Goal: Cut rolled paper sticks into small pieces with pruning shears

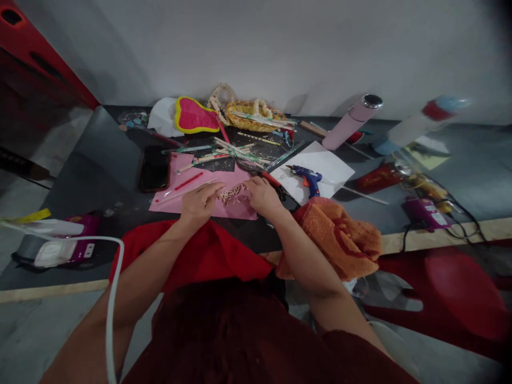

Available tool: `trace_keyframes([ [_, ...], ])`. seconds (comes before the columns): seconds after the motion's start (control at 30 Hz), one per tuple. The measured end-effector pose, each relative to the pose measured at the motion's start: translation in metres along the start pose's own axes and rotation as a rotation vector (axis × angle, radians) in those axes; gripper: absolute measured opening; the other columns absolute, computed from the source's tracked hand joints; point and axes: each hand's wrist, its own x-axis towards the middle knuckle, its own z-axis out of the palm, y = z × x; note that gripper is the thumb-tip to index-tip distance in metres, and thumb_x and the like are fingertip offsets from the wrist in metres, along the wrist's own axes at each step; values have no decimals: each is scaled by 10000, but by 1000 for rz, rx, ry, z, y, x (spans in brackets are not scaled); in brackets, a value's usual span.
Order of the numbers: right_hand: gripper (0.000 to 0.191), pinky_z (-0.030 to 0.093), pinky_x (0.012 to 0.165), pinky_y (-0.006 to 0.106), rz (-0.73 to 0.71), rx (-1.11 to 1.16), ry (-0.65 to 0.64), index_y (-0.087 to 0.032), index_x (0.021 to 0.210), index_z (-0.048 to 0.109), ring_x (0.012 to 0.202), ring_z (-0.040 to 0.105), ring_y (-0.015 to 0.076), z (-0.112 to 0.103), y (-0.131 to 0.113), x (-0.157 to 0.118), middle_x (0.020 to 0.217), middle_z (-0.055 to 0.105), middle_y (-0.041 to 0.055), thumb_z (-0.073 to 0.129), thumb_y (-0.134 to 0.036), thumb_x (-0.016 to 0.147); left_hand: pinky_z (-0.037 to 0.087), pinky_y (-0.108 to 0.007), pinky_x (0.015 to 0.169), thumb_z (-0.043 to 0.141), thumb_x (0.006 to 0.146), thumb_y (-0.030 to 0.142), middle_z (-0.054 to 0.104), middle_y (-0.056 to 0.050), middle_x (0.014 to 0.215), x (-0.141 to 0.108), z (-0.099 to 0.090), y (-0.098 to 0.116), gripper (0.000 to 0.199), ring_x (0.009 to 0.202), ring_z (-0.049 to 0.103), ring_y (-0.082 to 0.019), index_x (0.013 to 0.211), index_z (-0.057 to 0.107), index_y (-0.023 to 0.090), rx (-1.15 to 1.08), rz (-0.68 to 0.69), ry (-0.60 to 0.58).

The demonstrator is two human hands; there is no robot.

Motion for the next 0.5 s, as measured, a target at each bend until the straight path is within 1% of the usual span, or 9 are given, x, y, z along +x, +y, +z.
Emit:
trace_keyframes([
  [0.07,341,385,999,375,-28,26,-10,-152,1155,631,1082,523,251,0,-2,0,1137,609,126,517,-144,834,514,-256,789,452,912,247,728,-29,979,0,1,-1,290,860,677,-144,1113,659,218,5,-17,3],
  [0.13,304,414,964,350,-67,130,17,-162,1097,654,1036,550,225,-1,-5,-1,1081,633,109,472,-131,856,515,-265,818,464,911,265,728,-37,1002,0,1,-2,278,887,678,-154,1094,665,210,10,-45,1],
  [0.23,273,451,903,312,-127,353,153,-165,1048,654,992,579,185,-4,-10,-2,1037,650,90,433,-145,888,512,-275,843,480,902,275,730,-46,1008,1,1,-1,256,912,676,-168,1044,675,191,12,-64,-4],
  [0.3,233,470,854,304,-159,479,233,-179,1041,644,943,596,172,-5,-14,-2,1014,661,73,464,-194,894,510,-277,838,491,893,268,731,-49,997,2,1,1,238,913,674,-174,1013,679,184,14,-55,-5],
  [0.33,217,477,820,299,-165,526,249,-188,1037,642,899,603,165,-5,-15,-2,997,668,63,483,-214,891,509,-276,830,495,891,267,732,-49,987,2,1,1,231,905,673,-175,1001,680,185,16,-50,-6],
  [0.43,179,477,722,278,-180,616,231,-198,993,650,776,600,142,-2,-20,-2,942,681,41,524,-252,879,507,-278,800,505,884,272,732,-47,948,3,2,4,214,867,669,-176,970,681,187,19,-47,-13],
  [0.5,163,470,691,263,-205,678,205,-193,961,656,760,599,133,1,-23,-2,916,683,35,538,-266,875,505,-282,787,513,878,267,731,-45,927,3,2,5,200,851,666,-176,957,680,190,20,-45,-28],
])
